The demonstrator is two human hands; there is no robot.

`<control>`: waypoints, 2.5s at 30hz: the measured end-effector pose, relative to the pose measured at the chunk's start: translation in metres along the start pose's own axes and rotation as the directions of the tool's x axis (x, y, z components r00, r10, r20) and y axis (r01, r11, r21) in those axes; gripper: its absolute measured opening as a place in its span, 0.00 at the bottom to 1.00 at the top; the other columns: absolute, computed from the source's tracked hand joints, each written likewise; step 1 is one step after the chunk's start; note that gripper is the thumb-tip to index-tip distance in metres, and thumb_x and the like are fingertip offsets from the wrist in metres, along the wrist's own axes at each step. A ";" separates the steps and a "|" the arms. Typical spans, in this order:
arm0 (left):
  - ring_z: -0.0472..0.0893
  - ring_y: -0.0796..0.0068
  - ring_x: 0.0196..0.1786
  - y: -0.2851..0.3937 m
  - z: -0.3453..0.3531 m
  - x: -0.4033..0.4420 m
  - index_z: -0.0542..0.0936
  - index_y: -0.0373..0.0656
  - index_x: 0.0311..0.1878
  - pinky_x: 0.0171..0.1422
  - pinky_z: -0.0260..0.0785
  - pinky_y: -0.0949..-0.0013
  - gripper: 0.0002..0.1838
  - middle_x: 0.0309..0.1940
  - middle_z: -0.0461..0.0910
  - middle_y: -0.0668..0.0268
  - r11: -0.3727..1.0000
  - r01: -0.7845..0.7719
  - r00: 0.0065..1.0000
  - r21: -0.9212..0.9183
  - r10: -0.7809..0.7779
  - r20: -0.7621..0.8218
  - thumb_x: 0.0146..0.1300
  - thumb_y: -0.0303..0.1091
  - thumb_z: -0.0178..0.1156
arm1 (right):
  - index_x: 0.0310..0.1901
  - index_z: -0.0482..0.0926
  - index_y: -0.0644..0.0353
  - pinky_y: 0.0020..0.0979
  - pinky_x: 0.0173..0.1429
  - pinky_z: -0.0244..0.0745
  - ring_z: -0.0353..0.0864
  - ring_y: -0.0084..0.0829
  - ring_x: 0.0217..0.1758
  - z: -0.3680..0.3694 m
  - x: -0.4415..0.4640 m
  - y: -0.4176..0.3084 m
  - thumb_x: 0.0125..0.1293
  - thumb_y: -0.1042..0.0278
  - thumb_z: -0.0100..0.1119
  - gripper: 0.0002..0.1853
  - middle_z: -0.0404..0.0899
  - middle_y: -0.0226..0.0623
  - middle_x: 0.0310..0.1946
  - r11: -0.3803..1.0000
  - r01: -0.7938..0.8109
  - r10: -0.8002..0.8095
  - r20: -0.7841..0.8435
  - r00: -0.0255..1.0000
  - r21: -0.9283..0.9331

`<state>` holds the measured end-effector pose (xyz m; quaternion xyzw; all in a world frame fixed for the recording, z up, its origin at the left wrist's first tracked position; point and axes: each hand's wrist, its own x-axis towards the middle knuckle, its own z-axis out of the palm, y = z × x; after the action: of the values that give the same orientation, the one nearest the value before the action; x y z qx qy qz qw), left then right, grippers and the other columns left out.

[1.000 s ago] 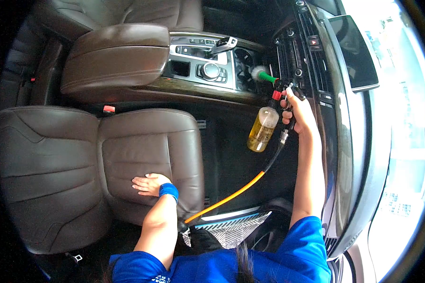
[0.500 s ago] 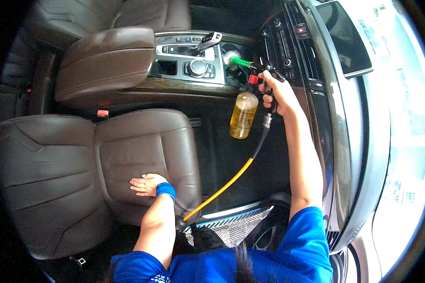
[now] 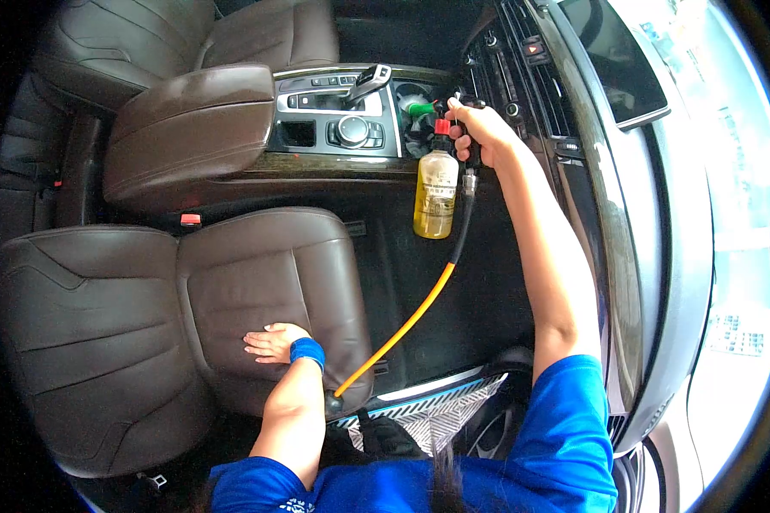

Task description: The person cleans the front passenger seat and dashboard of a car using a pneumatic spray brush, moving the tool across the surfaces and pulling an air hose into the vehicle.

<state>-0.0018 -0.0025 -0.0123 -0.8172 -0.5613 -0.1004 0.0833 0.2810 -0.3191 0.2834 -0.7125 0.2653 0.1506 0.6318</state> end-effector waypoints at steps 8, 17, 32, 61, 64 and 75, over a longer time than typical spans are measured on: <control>0.57 0.55 0.73 0.002 -0.004 0.001 0.62 0.35 0.68 0.74 0.48 0.45 0.28 0.69 0.62 0.55 0.999 0.020 0.999 -0.036 -0.018 0.042 0.69 0.39 0.37 | 0.38 0.74 0.58 0.25 0.16 0.59 0.60 0.17 0.14 -0.014 -0.058 0.019 0.69 0.54 0.54 0.14 0.66 0.26 0.21 0.999 -0.001 -0.003 0.070 0.998 0.052; 0.57 0.55 0.73 0.001 -0.001 0.000 0.63 0.35 0.68 0.73 0.48 0.46 0.28 0.69 0.62 0.57 1.000 0.008 0.999 0.000 -0.007 0.039 0.69 0.41 0.35 | 0.42 0.74 0.58 0.21 0.17 0.59 0.60 0.15 0.15 -0.032 -0.076 0.029 0.68 0.54 0.54 0.14 0.66 0.24 0.22 0.962 -0.099 0.116 0.054 0.992 -0.254; 0.56 0.55 0.74 0.005 -0.013 0.002 0.61 0.34 0.68 0.74 0.47 0.46 0.28 0.69 0.61 0.55 0.999 0.027 0.996 -0.031 -0.024 0.088 0.69 0.39 0.39 | 0.42 0.76 0.61 0.25 0.16 0.58 0.60 0.18 0.13 -0.035 -0.064 0.041 0.68 0.54 0.55 0.16 0.68 0.28 0.20 0.989 -0.133 0.137 0.078 0.987 -0.065; 0.52 0.54 0.75 0.004 -0.016 0.007 0.61 0.32 0.68 0.76 0.42 0.45 0.30 0.71 0.58 0.54 0.997 0.032 0.991 -0.066 -0.023 0.130 0.66 0.39 0.37 | 0.43 0.76 0.62 0.20 0.14 0.55 0.61 0.15 0.11 0.051 -0.187 0.058 0.67 0.65 0.56 0.10 0.67 0.25 0.17 0.986 0.147 -0.148 -0.018 0.989 -0.074; 0.53 0.55 0.75 0.002 -0.017 0.004 0.61 0.34 0.68 0.75 0.44 0.45 0.29 0.70 0.59 0.55 0.999 0.004 0.994 -0.032 0.000 0.109 0.66 0.40 0.37 | 0.49 0.75 0.64 0.20 0.15 0.56 0.62 0.16 0.11 0.067 -0.188 0.055 0.68 0.67 0.55 0.13 0.73 0.30 0.22 0.989 0.138 -0.143 0.098 0.985 0.055; 0.54 0.56 0.75 0.001 -0.011 0.003 0.61 0.36 0.68 0.75 0.45 0.45 0.29 0.71 0.59 0.57 1.000 0.009 0.996 -0.011 -0.008 0.091 0.67 0.40 0.38 | 0.49 0.75 0.64 0.20 0.14 0.55 0.62 0.15 0.11 0.117 -0.166 0.060 0.68 0.66 0.55 0.12 0.70 0.29 0.20 0.966 0.252 -0.257 0.112 0.960 0.056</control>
<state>-0.0003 -0.0029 -0.0014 -0.8191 -0.5673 -0.0668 0.0525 0.1256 -0.1764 0.3074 -0.7174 0.1367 0.1043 0.6751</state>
